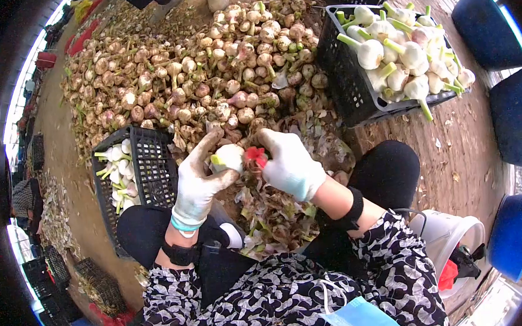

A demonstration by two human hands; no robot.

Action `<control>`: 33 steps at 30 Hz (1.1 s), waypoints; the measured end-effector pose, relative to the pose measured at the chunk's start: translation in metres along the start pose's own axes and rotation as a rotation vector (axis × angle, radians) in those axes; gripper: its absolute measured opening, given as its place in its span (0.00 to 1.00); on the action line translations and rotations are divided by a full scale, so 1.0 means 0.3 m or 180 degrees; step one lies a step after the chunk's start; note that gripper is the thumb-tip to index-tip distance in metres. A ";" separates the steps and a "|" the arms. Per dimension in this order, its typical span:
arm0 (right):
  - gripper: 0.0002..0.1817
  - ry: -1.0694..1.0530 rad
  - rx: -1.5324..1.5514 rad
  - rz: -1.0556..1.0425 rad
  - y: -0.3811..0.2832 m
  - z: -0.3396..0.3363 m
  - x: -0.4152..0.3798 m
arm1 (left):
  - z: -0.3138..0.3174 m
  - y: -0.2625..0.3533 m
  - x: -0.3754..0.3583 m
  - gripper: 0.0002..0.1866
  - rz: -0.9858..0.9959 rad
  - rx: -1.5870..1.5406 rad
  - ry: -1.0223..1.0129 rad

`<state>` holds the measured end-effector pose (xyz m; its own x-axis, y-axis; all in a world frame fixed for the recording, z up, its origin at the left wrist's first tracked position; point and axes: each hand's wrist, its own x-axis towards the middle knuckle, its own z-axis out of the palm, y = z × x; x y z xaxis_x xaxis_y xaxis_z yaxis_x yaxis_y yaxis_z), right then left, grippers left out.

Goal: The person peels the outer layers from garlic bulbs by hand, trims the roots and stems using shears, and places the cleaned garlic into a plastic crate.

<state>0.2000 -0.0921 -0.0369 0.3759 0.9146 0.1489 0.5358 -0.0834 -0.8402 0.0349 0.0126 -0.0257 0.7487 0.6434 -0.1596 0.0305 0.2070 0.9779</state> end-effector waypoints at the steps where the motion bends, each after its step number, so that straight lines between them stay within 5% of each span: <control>1: 0.08 0.0011 -0.0213 -0.0155 0.009 0.006 -0.005 | 0.003 -0.001 0.001 0.39 0.0077 0.0222 -0.0014; 3: 0.06 0.0055 -0.0439 -0.0319 0.024 0.002 0.005 | 0.009 0.002 0.009 0.41 0.0101 0.0336 0.0027; 5: 0.05 0.0170 -0.0232 0.0347 0.075 0.001 0.022 | 0.014 0.023 0.008 0.42 0.0076 0.0159 0.0014; 6: 0.04 0.0012 0.1625 0.1000 0.138 0.002 0.031 | 0.016 0.033 0.008 0.42 0.0043 -0.0022 0.0002; 8: 0.09 -0.0106 0.1727 0.0906 0.242 0.014 0.027 | 0.006 0.016 0.015 0.42 0.0112 0.0005 0.0119; 10: 0.11 -0.0362 0.2151 0.1508 -0.042 -0.057 0.037 | 0.003 0.009 0.017 0.42 0.0376 0.0449 0.0191; 11: 0.10 -0.0456 0.0744 -0.0211 0.175 0.028 0.008 | -0.001 -0.005 0.019 0.42 0.0362 0.0453 0.0189; 12: 0.09 -0.0498 0.0796 -0.0149 0.144 0.031 0.027 | -0.005 -0.025 0.023 0.42 0.0320 0.0399 0.0077; 14: 0.07 -0.1003 0.2096 0.1507 0.004 -0.034 0.034 | -0.002 -0.023 0.021 0.43 0.0282 0.0342 -0.0056; 16: 0.12 -0.0954 0.1855 0.1355 0.128 -0.025 0.021 | 0.004 0.018 0.012 0.38 -0.0200 -0.0703 0.0034; 17: 0.18 -0.0915 0.1625 0.1211 0.169 -0.019 0.021 | 0.004 0.021 0.015 0.37 0.0020 -0.0263 0.0163; 20: 0.15 -0.0673 0.1018 0.1045 0.014 -0.037 0.022 | 0.013 0.017 0.015 0.37 0.0302 0.0357 0.0190; 22: 0.09 -0.0061 -0.0036 -0.0078 0.013 -0.005 0.002 | 0.017 0.015 0.008 0.38 0.0245 0.0348 0.0154; 28: 0.07 -0.0109 -0.0049 0.0533 0.119 -0.026 0.010 | 0.010 0.030 0.003 0.42 -0.0267 -0.0503 -0.0215; 30: 0.14 -0.0591 0.1581 0.1059 0.244 0.019 -0.005 | 0.000 0.009 0.007 0.42 -0.0126 -0.0338 -0.0243; 31: 0.19 -0.0530 0.3113 0.1214 0.076 -0.023 0.004 | 0.006 0.006 0.009 0.41 -0.0121 -0.0587 -0.0278; 33: 0.18 -0.0466 0.3042 0.1143 0.028 0.008 0.004 | 0.025 0.002 0.014 0.37 0.0113 -0.0731 -0.0339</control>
<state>0.2033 -0.0907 -0.0451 0.2653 0.9423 -0.2040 -0.4387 -0.0704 -0.8959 0.0431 0.0099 -0.0249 0.8126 0.5745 -0.0985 -0.1394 0.3555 0.9242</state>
